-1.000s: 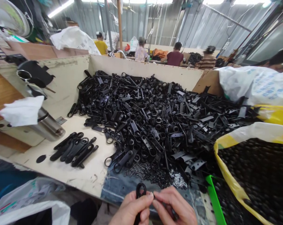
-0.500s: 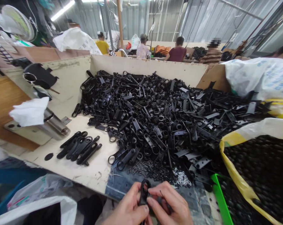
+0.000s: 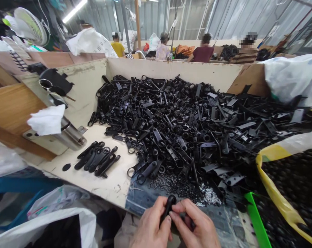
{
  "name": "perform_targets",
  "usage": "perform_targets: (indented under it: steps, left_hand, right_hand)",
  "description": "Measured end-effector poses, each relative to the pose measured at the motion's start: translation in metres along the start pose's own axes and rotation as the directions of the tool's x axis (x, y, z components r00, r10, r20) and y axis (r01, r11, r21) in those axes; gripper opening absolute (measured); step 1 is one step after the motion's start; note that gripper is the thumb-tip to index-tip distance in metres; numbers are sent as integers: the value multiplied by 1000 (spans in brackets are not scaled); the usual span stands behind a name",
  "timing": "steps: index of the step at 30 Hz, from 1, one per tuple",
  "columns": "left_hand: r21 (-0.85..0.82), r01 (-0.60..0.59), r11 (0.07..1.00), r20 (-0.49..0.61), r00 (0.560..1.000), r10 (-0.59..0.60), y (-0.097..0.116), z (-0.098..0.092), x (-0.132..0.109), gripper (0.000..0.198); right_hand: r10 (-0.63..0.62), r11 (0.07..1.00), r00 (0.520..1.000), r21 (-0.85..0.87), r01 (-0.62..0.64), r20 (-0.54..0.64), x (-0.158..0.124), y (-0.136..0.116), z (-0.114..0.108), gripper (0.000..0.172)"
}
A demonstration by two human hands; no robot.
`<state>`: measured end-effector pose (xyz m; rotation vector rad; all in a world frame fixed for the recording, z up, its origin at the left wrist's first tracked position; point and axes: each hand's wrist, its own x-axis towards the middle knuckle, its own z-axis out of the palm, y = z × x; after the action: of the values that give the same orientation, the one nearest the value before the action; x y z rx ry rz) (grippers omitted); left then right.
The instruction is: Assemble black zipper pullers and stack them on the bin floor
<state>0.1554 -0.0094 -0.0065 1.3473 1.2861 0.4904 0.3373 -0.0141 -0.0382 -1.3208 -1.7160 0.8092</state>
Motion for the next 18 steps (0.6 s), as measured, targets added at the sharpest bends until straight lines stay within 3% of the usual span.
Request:
perform_targets:
  steps: [5, 8, 11, 18]
  left_hand:
    - [49, 34, 998, -83, 996, -30, 4, 6, -4, 25]
    - [9, -8, 1000, -152, 988, 9, 0, 9, -3, 23]
    - [-63, -13, 998, -126, 992, 5, 0, 7, -2, 18]
    - [-235, 30, 971, -55, 997, -44, 1, 4, 0, 14]
  right_hand:
    - [98, 994, 993, 49, -101, 63, -3, 4, 1, 27]
    - [-14, 999, 999, -28, 15, 43, -2, 1, -1, 22]
    - [-122, 988, 992, -89, 123, 8, -2, -3, -2, 21]
    - [-81, 995, 997, -51, 82, 21, 0, -5, -3, 26]
